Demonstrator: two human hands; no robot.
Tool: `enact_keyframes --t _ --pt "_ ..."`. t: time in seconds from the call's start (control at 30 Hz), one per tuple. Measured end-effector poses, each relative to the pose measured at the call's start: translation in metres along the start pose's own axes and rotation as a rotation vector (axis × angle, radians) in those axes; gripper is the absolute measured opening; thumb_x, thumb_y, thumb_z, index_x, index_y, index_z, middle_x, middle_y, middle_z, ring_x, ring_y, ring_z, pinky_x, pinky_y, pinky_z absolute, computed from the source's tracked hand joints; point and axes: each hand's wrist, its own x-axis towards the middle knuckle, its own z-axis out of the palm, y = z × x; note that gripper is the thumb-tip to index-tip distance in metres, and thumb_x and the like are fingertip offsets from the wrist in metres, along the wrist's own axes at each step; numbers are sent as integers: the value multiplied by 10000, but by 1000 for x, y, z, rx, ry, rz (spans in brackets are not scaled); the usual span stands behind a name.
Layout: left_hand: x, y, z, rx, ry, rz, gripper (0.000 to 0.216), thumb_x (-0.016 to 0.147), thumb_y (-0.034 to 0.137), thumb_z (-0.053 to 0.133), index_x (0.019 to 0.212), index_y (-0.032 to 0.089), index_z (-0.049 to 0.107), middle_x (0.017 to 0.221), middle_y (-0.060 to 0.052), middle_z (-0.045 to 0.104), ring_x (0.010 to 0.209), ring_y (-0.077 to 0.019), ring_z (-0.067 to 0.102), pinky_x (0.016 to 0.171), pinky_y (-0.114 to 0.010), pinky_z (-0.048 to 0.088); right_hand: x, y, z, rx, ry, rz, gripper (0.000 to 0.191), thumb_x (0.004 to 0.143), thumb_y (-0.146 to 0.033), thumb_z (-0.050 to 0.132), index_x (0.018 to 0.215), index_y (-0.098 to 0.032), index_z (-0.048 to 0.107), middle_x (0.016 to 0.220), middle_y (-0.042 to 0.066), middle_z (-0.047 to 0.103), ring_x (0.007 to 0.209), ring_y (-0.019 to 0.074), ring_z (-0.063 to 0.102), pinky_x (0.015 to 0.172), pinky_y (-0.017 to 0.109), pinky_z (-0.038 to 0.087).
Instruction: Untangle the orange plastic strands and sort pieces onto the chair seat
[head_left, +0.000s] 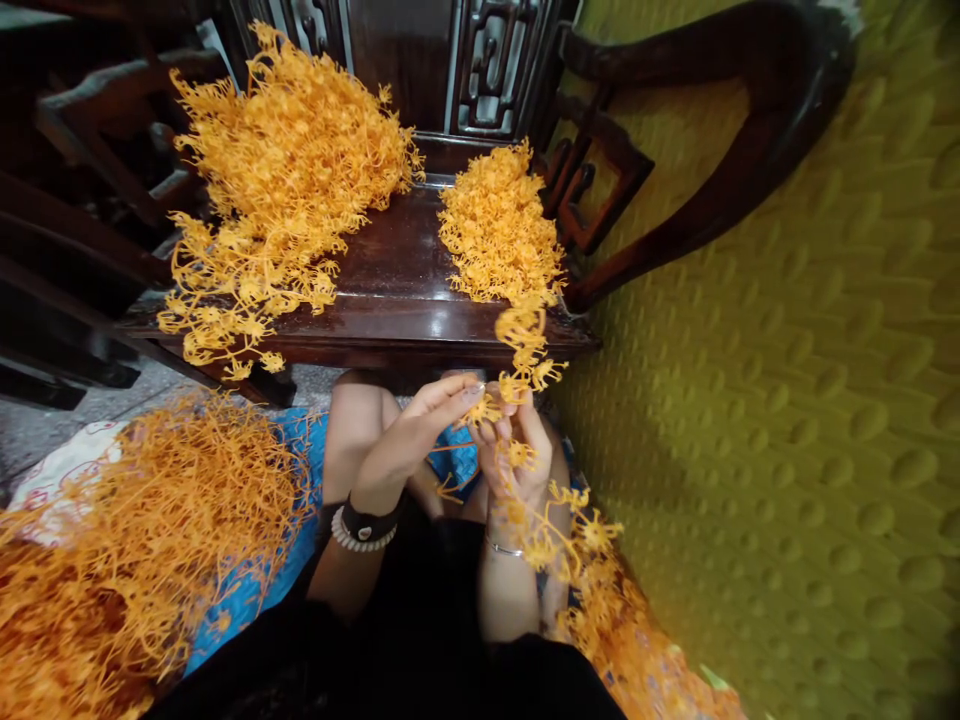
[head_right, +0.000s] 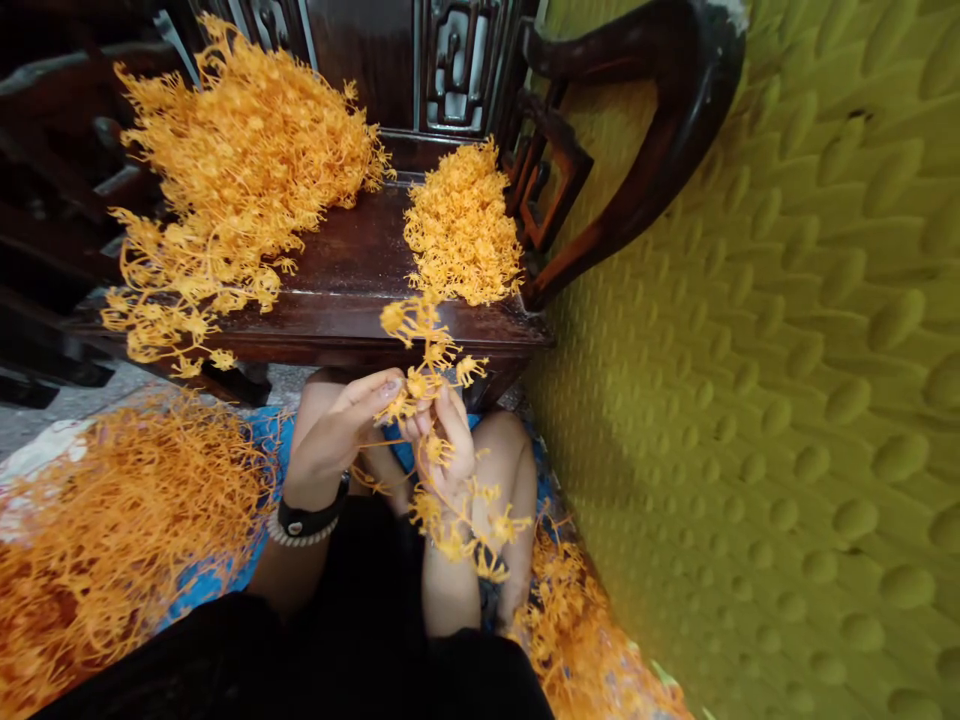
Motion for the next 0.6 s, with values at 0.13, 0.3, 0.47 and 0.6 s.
enact_keyframes --t 0.13,0.3,0.47,0.6 --pt "-6 -3 13 -136 63 -45 233 650 314 807 793 171 692 769 -2 661 807 -155 625 749 -244 481 -1 2 6 103 24 -44 391 748 -387 743 584 -203 439 494 -103 331 379 38 130 340 156 230" --pt "-6 1 17 -231 -16 -21 225 692 282 784 710 166 593 640 35 549 583 -84 513 561 -195 432 -4 4 9 284 -55 -70 375 794 -305 681 590 -204 383 511 -107 318 385 41 95 346 160 225" --pt "6 14 0 -333 -113 122 435 854 307 609 547 195 322 485 73 249 435 -63 286 483 -181 385 -5 -7 7 331 15 -113 394 862 -332 600 605 -223 322 510 -118 207 390 56 18 324 177 158" --pt "8 17 -15 -59 -100 277 320 837 388 648 628 181 521 617 11 559 610 -106 549 669 -238 500 -8 -8 17 -33 70 -164 511 769 -514 675 530 -222 329 474 -97 249 369 61 150 377 230 191"
